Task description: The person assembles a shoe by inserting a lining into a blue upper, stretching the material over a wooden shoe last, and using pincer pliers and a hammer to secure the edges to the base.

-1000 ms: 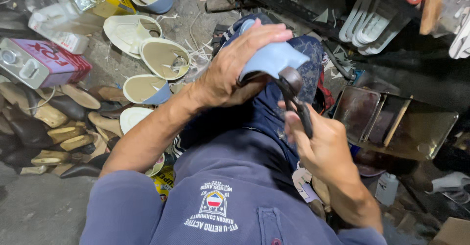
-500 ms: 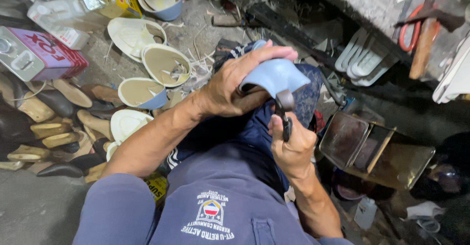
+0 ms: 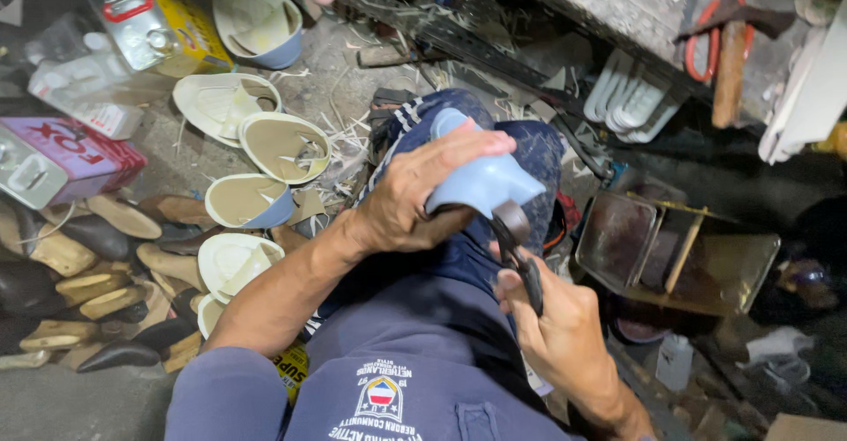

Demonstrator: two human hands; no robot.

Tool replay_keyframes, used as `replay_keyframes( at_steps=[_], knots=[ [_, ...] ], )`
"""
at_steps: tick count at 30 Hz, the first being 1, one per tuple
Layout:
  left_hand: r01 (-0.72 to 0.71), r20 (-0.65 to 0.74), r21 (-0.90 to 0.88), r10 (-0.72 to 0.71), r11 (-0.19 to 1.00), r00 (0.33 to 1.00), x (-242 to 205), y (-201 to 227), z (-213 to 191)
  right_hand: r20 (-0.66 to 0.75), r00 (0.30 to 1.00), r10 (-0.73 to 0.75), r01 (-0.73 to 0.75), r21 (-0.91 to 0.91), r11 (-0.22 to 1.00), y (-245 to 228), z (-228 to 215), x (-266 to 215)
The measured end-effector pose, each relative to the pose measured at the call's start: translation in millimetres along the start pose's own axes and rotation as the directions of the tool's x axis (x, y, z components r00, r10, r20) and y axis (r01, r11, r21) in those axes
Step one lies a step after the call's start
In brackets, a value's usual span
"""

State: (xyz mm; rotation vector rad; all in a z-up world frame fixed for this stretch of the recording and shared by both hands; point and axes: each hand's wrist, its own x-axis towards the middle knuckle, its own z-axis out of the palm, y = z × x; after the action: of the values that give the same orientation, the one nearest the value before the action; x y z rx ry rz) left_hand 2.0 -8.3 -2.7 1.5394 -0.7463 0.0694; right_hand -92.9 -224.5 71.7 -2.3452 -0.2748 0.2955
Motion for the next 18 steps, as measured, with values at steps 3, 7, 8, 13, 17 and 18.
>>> replay_keyframes(
  at_steps=[3,7,8,13,17,18],
  knots=[
    [0.023,-0.023,-0.029,-0.024,0.999,0.999,5.9,-5.4,-3.7,0.018,1.000,-0.007,0.008,-0.029,1.000,3.4,3.9,13.1],
    [0.044,-0.094,-0.011,-0.045,0.999,0.995,7.5,-4.5,-13.5,-0.134,0.976,-0.169,0.155,-0.112,0.982,15.2,31.3,38.5],
    [0.075,-0.107,-0.017,-0.076,0.997,0.991,10.4,-1.0,-18.0,-0.173,0.963,-0.206,0.186,-0.126,0.974,17.3,37.1,46.0],
    [0.067,-0.098,-0.037,-0.071,0.997,0.993,8.7,-4.3,-20.1,-0.189,0.956,-0.224,0.210,-0.093,0.973,22.1,41.1,48.8],
    [0.031,-0.106,-0.028,-0.033,0.999,0.994,5.9,-9.5,-18.5,-0.055,0.989,-0.139,0.140,0.013,0.990,5.9,29.3,41.8],
    [0.039,-0.097,-0.040,-0.043,0.998,0.994,-2.3,-10.5,-13.2,-0.055,0.991,-0.123,0.124,0.016,0.992,3.2,25.3,32.7]
  ],
)
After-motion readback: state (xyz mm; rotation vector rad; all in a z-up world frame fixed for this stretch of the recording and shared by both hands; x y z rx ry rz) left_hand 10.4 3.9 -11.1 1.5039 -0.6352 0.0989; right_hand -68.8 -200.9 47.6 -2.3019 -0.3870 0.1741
